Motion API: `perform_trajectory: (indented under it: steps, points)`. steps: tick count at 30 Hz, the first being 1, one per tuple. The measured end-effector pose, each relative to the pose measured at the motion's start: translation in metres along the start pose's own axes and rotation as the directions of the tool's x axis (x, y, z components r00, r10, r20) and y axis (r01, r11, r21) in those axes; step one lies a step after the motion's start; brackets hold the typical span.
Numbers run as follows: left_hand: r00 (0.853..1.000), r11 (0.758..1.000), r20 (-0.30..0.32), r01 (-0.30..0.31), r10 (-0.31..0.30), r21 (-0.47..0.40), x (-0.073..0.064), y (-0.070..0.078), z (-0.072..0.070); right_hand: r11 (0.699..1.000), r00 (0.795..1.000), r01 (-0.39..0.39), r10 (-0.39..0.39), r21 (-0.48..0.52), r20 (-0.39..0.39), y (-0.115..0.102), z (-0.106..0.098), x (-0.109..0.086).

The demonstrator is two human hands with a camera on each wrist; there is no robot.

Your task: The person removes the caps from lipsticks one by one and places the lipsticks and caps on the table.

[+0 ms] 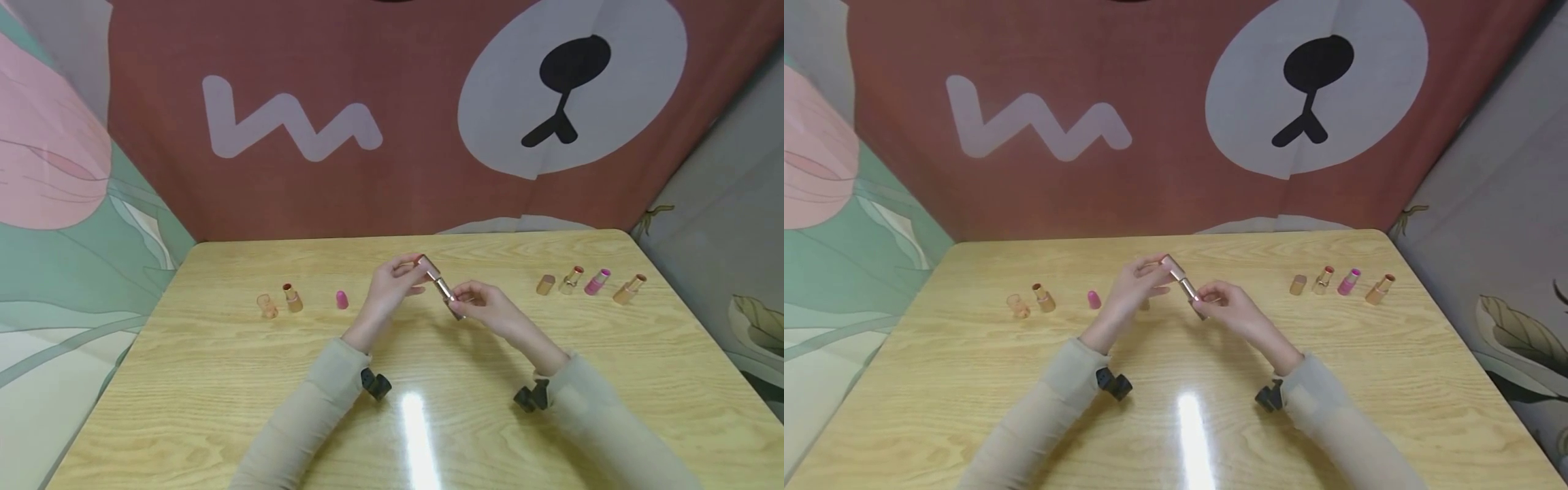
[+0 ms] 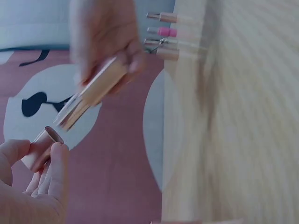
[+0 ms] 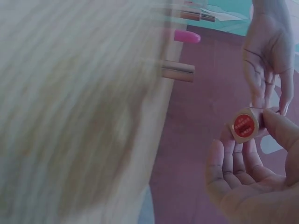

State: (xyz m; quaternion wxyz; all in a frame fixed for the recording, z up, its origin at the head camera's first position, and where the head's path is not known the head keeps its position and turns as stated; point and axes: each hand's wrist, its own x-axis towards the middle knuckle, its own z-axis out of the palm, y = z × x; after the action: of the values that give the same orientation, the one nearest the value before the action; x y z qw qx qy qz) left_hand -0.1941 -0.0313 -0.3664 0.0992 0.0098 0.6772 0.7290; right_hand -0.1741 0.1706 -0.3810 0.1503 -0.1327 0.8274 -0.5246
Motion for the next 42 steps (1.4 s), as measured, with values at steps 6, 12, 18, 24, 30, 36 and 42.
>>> perform_trajectory:
  steps: [6,12,18,24,30,36,42]
  points:
    - [0.999,1.000,-0.035,-0.012,0.012,0.000,0.000,0.007,-0.011,0.999,0.999,-0.042,0.042,0.016,-0.008,0.003,-0.002,-0.003]
    - [0.999,1.000,-0.039,-0.015,0.015,-0.009,0.000,0.008,-0.017,0.998,0.998,-0.057,0.057,0.035,-0.008,0.003,-0.003,-0.002]
    - [0.999,1.000,-0.039,0.005,-0.006,-0.008,0.000,0.008,-0.021,0.998,0.999,-0.049,0.049,0.043,-0.007,0.003,-0.003,-0.003]
    - [0.999,1.000,-0.040,-0.002,0.002,0.012,0.000,0.008,-0.024,0.997,0.998,-0.056,0.057,0.051,-0.015,0.003,-0.004,-0.005]
    - [0.998,0.998,-0.056,-0.026,0.029,0.058,0.000,0.007,-0.032,0.996,0.996,-0.085,0.086,0.026,-0.035,0.006,-0.007,-0.004]
    - [0.996,0.993,-0.076,-0.041,0.050,0.113,-0.001,0.010,-0.045,0.997,0.996,-0.074,0.075,0.020,-0.051,0.007,-0.012,-0.004]
    - [0.991,0.989,-0.125,-0.028,0.045,0.142,-0.004,0.013,-0.062,0.999,0.996,-0.052,0.051,-0.017,-0.074,0.014,-0.017,-0.002]
